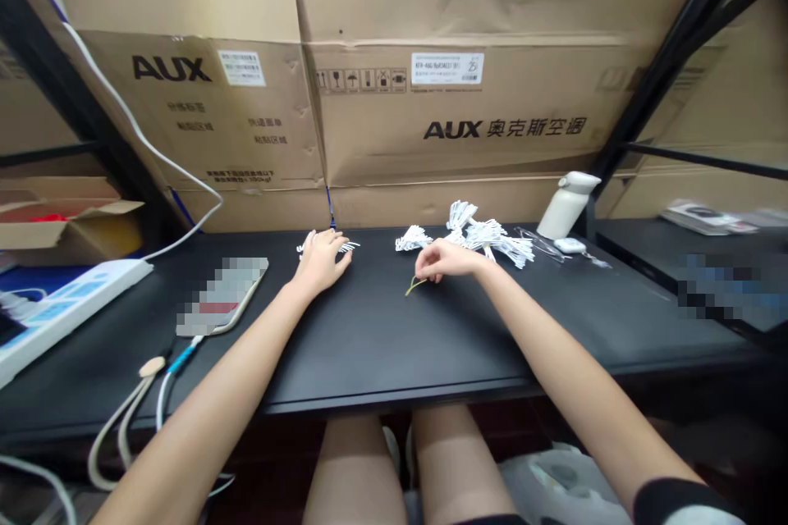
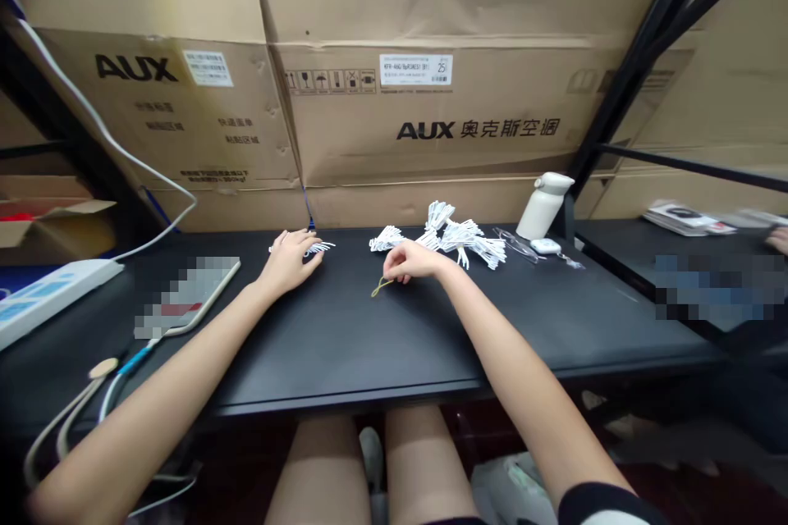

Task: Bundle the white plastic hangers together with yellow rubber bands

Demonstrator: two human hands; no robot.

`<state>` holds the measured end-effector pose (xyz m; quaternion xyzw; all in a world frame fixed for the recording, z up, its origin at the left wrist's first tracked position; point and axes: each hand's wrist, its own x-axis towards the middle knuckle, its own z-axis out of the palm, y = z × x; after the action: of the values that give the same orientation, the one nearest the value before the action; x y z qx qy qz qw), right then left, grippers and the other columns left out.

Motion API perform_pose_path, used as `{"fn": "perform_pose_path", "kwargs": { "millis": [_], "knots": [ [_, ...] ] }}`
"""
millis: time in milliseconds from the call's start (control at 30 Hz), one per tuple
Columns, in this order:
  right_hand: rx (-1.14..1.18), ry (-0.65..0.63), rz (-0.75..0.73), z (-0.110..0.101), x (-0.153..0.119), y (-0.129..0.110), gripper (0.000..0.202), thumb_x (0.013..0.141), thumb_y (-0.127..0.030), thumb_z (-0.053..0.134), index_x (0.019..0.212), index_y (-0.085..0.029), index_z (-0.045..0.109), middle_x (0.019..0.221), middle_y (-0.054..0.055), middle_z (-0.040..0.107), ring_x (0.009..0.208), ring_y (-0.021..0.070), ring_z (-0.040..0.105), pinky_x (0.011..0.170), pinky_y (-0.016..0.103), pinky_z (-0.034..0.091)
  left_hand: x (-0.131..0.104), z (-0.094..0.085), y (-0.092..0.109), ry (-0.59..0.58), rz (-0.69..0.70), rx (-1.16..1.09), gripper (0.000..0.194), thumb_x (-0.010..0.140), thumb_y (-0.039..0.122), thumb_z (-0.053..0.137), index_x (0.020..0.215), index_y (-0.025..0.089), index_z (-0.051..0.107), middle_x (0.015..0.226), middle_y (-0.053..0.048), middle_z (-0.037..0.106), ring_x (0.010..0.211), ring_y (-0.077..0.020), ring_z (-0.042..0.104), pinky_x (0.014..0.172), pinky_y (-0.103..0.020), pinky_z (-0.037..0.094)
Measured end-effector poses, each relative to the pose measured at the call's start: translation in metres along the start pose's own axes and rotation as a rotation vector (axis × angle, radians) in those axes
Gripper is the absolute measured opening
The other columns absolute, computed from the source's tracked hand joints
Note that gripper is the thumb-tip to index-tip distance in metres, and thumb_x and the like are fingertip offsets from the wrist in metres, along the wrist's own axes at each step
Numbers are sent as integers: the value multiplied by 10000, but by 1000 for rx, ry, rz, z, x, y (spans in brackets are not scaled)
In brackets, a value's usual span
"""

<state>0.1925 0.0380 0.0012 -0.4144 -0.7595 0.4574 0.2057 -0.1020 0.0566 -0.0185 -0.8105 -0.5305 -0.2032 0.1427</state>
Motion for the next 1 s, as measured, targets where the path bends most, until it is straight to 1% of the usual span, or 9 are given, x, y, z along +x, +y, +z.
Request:
{"fn": "perform_pose_path", "kwargs": {
  "millis": [100,167,300,500,633,733,833,900,1000],
  "knots": [
    [-52,-54,148,-18,-12,1,130,602,-254,728,679,-150,719,629,30,670,579,122,599,516,209,490,0,6,-10,-41,-69,50,472,883,437,442,1272,210,583,1474,-153,384,1393,-370,237,1079,-615,155],
    [-98,-114,244,-28,-19,1,133,579,-251,735,668,-152,727,644,43,685,565,120,595,480,192,452,0,10,-17,-104,-154,42,528,886,507,412,1331,250,533,1513,-153,312,1396,-407,200,1040,-659,183],
    [-290,-137,418,-41,-31,0,88,562,-207,724,641,-168,727,661,34,697,558,110,594,446,175,375,0,11,-26,-160,-181,43,534,905,493,364,1362,249,494,1487,-157,361,1365,-361,290,1040,-616,239],
    [-336,-108,552,-51,-42,3,84,613,-142,655,652,-184,717,683,43,705,664,139,648,530,194,430,-2,10,-35,-116,-238,55,534,900,497,354,1324,225,534,1457,-176,399,1344,-369,319,1034,-616,250],
    [-360,-64,660,-56,-50,2,74,621,-127,662,661,-164,713,671,65,696,633,140,637,530,206,421,-4,12,-40,-91,-279,61,541,899,498,356,1312,205,547,1465,-186,385,1363,-388,276,1041,-659,180],
    [-395,82,574,-57,-52,-4,59,684,-153,638,675,-143,695,675,69,686,562,129,594,496,222,394,-5,11,-39,-47,-281,54,533,902,494,361,1329,223,529,1487,-167,356,1384,-384,237,1048,-675,127],
    [-530,357,266,-44,-40,-12,163,790,-236,579,722,-132,685,685,72,679,552,141,570,534,264,426,-5,7,-31,45,-231,-9,504,897,456,403,1313,206,540,1469,-162,386,1382,-363,253,1076,-638,116],
    [-663,558,139,-27,-22,-14,214,847,-246,518,798,-123,686,788,103,690,723,190,620,676,301,469,-4,4,-23,118,-152,-108,456,898,408,415,1249,172,583,1387,-159,488,1337,-316,348,1104,-543,183],
    [-758,647,90,4,7,-10,267,848,-250,537,1059,-121,638,1100,167,626,1039,293,558,880,402,430,-3,0,-9,191,-4,-296,350,901,354,408,1065,161,650,1210,-122,608,1171,-232,517,1040,-369,354]
  ]
}}
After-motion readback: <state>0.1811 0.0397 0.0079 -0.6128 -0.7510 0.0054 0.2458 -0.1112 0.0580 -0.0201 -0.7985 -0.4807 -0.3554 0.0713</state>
